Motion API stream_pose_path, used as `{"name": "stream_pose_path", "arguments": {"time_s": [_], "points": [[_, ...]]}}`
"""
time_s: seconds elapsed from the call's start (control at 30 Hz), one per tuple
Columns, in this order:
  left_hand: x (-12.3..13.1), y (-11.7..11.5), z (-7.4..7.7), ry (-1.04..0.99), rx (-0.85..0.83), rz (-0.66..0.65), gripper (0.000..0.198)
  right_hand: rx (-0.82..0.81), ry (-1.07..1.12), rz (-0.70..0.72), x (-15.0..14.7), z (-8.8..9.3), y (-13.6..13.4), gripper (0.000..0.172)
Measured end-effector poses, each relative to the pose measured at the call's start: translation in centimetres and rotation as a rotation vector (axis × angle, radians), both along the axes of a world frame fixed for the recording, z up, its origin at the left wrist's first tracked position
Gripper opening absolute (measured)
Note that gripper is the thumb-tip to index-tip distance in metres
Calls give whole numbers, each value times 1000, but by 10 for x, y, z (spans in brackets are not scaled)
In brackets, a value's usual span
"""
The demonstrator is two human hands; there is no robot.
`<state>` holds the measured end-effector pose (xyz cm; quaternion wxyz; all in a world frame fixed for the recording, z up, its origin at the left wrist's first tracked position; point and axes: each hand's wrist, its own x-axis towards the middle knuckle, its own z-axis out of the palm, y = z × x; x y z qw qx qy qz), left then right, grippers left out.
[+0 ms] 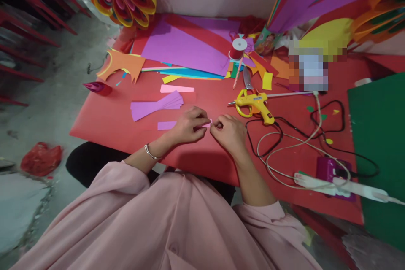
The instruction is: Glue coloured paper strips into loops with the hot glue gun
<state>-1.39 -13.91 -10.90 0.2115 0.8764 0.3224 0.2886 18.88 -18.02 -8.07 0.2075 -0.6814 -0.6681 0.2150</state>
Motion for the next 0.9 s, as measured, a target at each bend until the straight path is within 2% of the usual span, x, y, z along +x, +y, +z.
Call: {"name": "stream_pose_path", "arguments": {"time_s": [0.23, 0.9], "points": [[1, 0, -2, -35, 52, -6, 28, 16, -25, -1, 0, -2, -1, 17], [1, 1, 0, -22, 18, -7, 23, -18, -20, 12, 1, -1, 1, 15]]}}
